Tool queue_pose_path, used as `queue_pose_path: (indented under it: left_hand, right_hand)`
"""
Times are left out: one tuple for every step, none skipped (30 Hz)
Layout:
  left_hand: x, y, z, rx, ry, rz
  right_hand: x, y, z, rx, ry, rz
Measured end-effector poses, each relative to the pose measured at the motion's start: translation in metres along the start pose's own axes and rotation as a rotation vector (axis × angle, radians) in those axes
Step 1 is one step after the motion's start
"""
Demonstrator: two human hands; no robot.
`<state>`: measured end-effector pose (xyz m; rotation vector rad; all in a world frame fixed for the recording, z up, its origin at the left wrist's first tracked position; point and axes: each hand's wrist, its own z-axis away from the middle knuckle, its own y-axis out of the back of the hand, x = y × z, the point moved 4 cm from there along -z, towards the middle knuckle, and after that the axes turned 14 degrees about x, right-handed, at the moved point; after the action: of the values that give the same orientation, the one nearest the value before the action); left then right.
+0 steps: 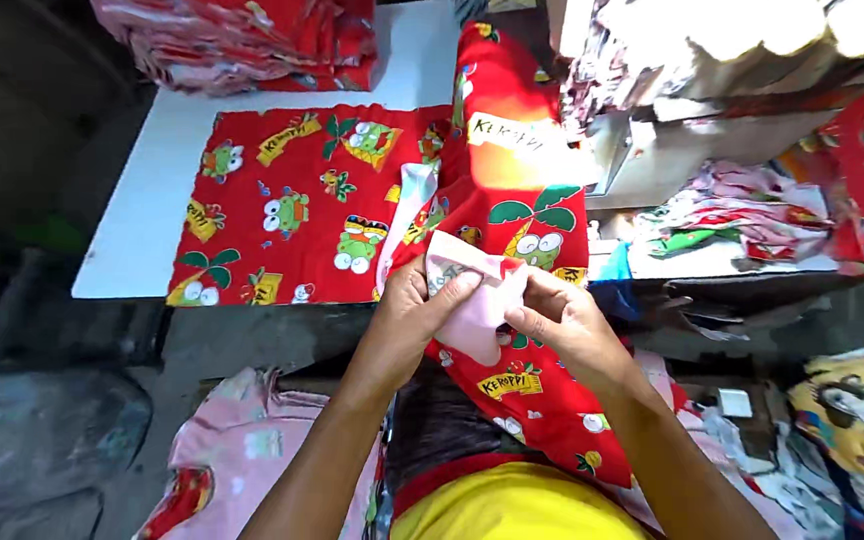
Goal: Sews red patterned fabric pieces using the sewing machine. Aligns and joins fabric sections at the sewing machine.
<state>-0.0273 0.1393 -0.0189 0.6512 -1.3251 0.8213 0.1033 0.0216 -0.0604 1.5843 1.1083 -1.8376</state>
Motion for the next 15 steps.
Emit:
queue_pose_path:
  left_hand:
    - [-0.002, 0.001, -0.003, 0.011, -0.008, 0.01]
    - [-0.002, 0.001, -0.006, 0.024, -0.017, 0.012]
    - [-0.002, 0.001, -0.008, 0.041, -0.024, 0.01]
    - [-0.001, 0.001, -0.01, 0.058, -0.036, 0.006]
    - [0.0, 0.001, -0.012, 0.069, -0.053, 0.003]
    - [0.001, 0.001, -0.014, 0.076, -0.069, -0.001]
    - [0.002, 0.002, -0.016, 0.083, -0.077, -0.005]
    - [0.003, 0.002, -0.017, 0.087, -0.075, -0.008]
    - [0.003, 0.003, -0.019, 0.088, -0.07, -0.008]
    - [0.003, 0.003, -0.02, 0.09, -0.067, -0.006]
    - [0.003, 0.003, -0.02, 0.082, -0.071, -0.01]
    - [0.003, 0.003, -0.021, 0.075, -0.081, -0.016]
    - [0.004, 0.003, -0.022, 0.068, -0.093, -0.026]
    - [0.005, 0.003, -0.023, 0.066, -0.109, -0.041]
    - [0.006, 0.003, -0.024, 0.069, -0.121, -0.055]
  right_hand:
    - [0.002, -0.001, -0.001, 0.019, -0.001, -0.01]
    - [0.002, -0.001, -0.003, 0.044, 0.01, -0.013]
    - [0.002, -0.001, -0.004, 0.077, 0.026, 0.001]
    - [0.001, 0.0, -0.006, 0.109, 0.048, 0.021]
    - [0.0, 0.002, -0.007, 0.134, 0.073, 0.047]
    - [-0.001, 0.003, -0.009, 0.152, 0.096, 0.073]
    - [-0.003, 0.004, -0.009, 0.157, 0.114, 0.092]
    - [-0.004, 0.004, -0.009, 0.156, 0.125, 0.106]
    - [-0.005, 0.004, -0.009, 0.155, 0.128, 0.108]
    - [-0.005, 0.004, -0.009, 0.159, 0.127, 0.114]
    - [-0.005, 0.004, -0.008, 0.16, 0.128, 0.115]
    - [-0.005, 0.003, -0.007, 0.154, 0.124, 0.11]
    - [-0.006, 0.002, -0.007, 0.151, 0.123, 0.107]
    - [-0.006, 0.002, -0.006, 0.15, 0.127, 0.106]
    - [-0.007, 0.002, -0.004, 0.147, 0.136, 0.111]
